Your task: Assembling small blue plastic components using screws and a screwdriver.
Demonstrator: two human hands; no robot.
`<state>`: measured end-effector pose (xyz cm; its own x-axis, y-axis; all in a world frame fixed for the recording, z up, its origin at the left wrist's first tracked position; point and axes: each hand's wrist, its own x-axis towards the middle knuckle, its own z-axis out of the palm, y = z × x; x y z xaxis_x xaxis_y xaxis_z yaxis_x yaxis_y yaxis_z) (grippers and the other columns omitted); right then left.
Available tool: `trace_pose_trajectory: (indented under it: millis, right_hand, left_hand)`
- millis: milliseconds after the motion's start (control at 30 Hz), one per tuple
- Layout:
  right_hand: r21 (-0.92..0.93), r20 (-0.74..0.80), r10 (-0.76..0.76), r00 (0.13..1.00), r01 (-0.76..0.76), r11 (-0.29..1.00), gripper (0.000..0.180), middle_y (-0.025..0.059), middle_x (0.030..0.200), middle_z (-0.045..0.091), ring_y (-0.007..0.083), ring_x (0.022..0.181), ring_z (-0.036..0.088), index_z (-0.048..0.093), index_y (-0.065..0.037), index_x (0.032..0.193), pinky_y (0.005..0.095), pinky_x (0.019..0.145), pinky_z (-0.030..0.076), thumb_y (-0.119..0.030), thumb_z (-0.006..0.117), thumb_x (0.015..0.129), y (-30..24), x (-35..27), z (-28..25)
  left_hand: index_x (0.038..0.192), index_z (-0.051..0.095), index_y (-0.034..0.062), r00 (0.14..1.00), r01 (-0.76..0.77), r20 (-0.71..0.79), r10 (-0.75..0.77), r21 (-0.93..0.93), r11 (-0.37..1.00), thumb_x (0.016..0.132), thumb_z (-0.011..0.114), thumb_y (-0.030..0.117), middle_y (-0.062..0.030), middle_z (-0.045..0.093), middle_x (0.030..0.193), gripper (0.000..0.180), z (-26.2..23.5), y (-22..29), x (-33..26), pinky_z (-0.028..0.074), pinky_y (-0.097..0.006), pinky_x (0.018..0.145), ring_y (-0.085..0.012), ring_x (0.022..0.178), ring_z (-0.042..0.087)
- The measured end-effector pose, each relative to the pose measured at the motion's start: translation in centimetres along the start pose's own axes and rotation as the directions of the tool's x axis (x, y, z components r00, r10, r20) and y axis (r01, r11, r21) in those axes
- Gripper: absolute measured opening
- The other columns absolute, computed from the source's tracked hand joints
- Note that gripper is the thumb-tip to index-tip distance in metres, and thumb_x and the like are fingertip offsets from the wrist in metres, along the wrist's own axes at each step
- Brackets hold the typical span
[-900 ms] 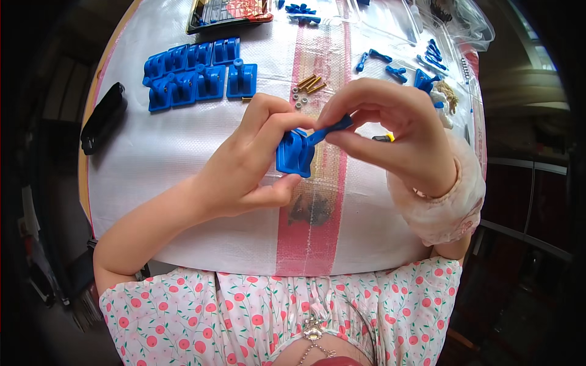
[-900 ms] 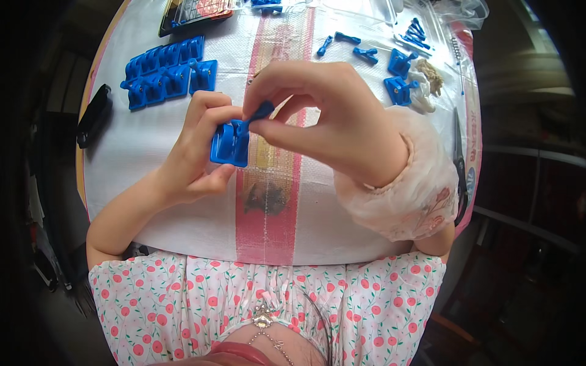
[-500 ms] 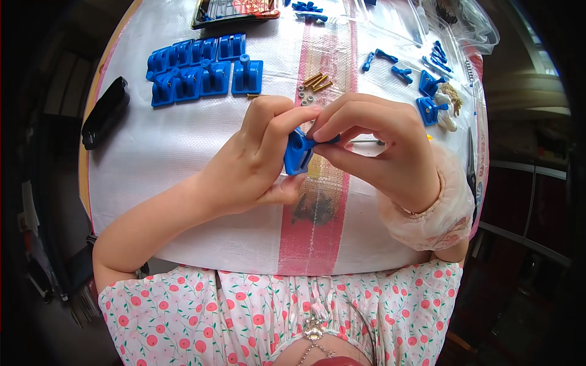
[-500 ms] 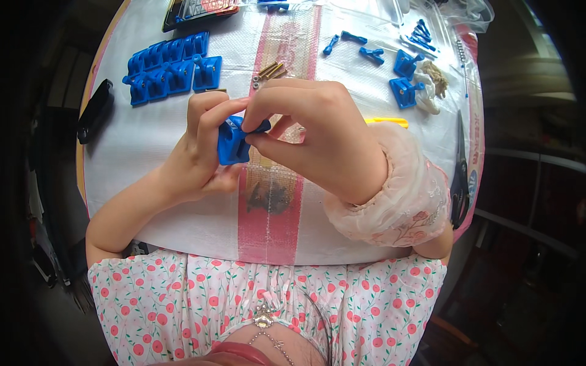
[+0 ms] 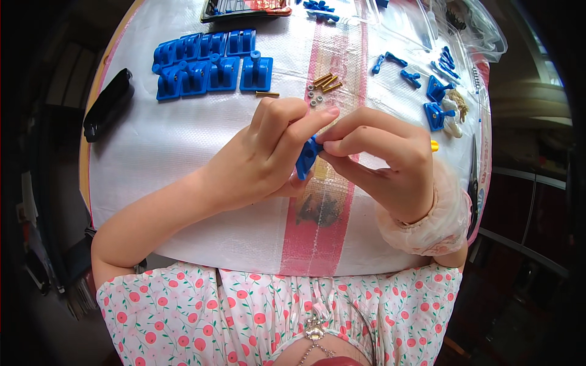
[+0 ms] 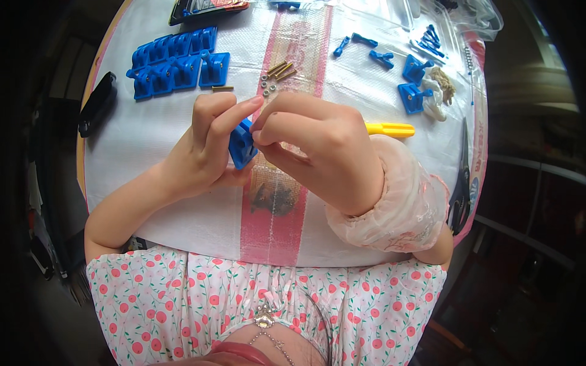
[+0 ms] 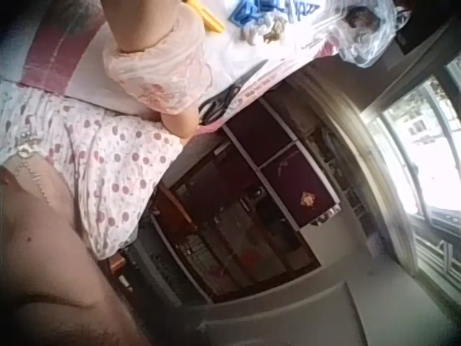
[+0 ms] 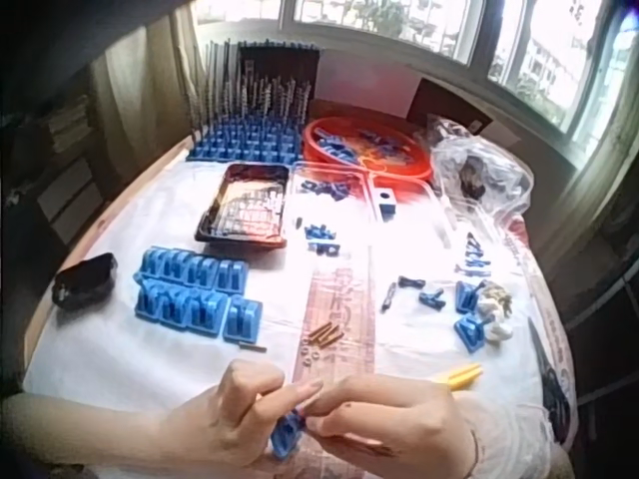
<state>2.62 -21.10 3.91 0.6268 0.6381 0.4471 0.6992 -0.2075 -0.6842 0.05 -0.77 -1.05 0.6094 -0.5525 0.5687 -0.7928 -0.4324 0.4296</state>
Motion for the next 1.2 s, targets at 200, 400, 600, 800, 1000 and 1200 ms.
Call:
trace_pose_trajectory:
  millis: [200,400,600,800,1000,1200]
  right_hand:
    - [-0.186,0.041,-0.143,0.989,0.148,0.971,0.013,0.0104,0.085,0.063,0.0247,0.074,0.065,0.060,0.001,0.080,0.0309,0.061,0.052,0.001,0.067,0.068,-0.2,-0.5,0.3]
    - [-0.146,0.052,-0.095,0.994,0.101,0.984,0.011,0.0100,0.082,0.063,0.0242,0.071,0.065,0.061,0.001,0.079,0.0305,0.058,0.052,0.002,0.067,0.070,0.1,-0.8,0.5]
    - [-0.058,0.060,-0.076,0.995,0.080,0.995,0.017,0.0105,0.082,0.064,0.0233,0.070,0.066,0.063,0.000,0.084,0.0295,0.058,0.052,0.005,0.070,0.070,0.2,-0.1,0.1]
    - [0.304,0.034,0.198,0.980,-0.199,0.932,0.036,0.0115,0.097,0.067,0.0181,0.086,0.069,0.062,0.000,0.109,0.0272,0.076,0.056,0.006,0.072,0.075,0.1,0.0,-0.1]
    - [0.488,0.133,0.277,0.952,-0.306,0.817,0.049,0.0147,0.107,0.065,0.0192,0.096,0.066,0.052,0.002,0.124,0.0294,0.085,0.053,0.005,0.071,0.079,0.0,0.4,-1.1]
    - [0.351,-0.032,0.266,0.964,-0.238,0.905,0.031,0.0104,0.096,0.068,0.0168,0.091,0.067,0.060,0.001,0.111,0.0264,0.079,0.055,0.007,0.066,0.081,-0.3,0.1,0.0]
  left_hand:
    - [0.140,0.029,0.0065,0.999,0.015,0.041,-0.014,-0.023,1.000,0.058,0.077,0.001,-0.0151,0.036,0.114,0.095,0.1,-0.1,-0.2,0.044,-0.041,0.088,-0.0344,0.103,0.043]
    - [0.140,0.030,0.0078,0.994,0.023,0.109,-0.013,-0.090,0.996,0.056,0.076,0.000,-0.0149,0.040,0.115,0.096,0.0,-0.1,-0.1,0.043,-0.041,0.086,-0.0343,0.101,0.045]
    - [0.136,0.033,0.0065,0.998,0.019,0.061,-0.015,-0.068,0.998,0.058,0.073,0.005,-0.0149,0.043,0.112,0.088,0.0,0.0,-0.1,0.043,-0.039,0.088,-0.0337,0.100,0.046]
    - [0.129,0.036,0.0042,0.958,0.269,0.065,-0.279,-0.543,0.796,0.073,0.063,0.011,-0.0135,0.045,0.116,0.062,-0.2,0.1,-0.1,0.044,-0.033,0.088,-0.0243,0.102,0.051]
    - [0.125,0.038,0.0053,0.763,0.532,0.348,-0.544,-0.816,0.224,0.084,0.048,0.045,-0.0113,0.048,0.121,0.058,-1.4,0.8,0.6,0.047,-0.035,0.092,-0.0194,0.111,0.054]
    - [0.122,0.044,0.0049,0.737,0.514,0.511,-0.443,-0.849,-0.124,0.086,0.041,0.052,-0.0107,0.056,0.109,0.059,-1.0,-0.4,0.3,0.050,-0.031,0.079,-0.0169,0.100,0.058]
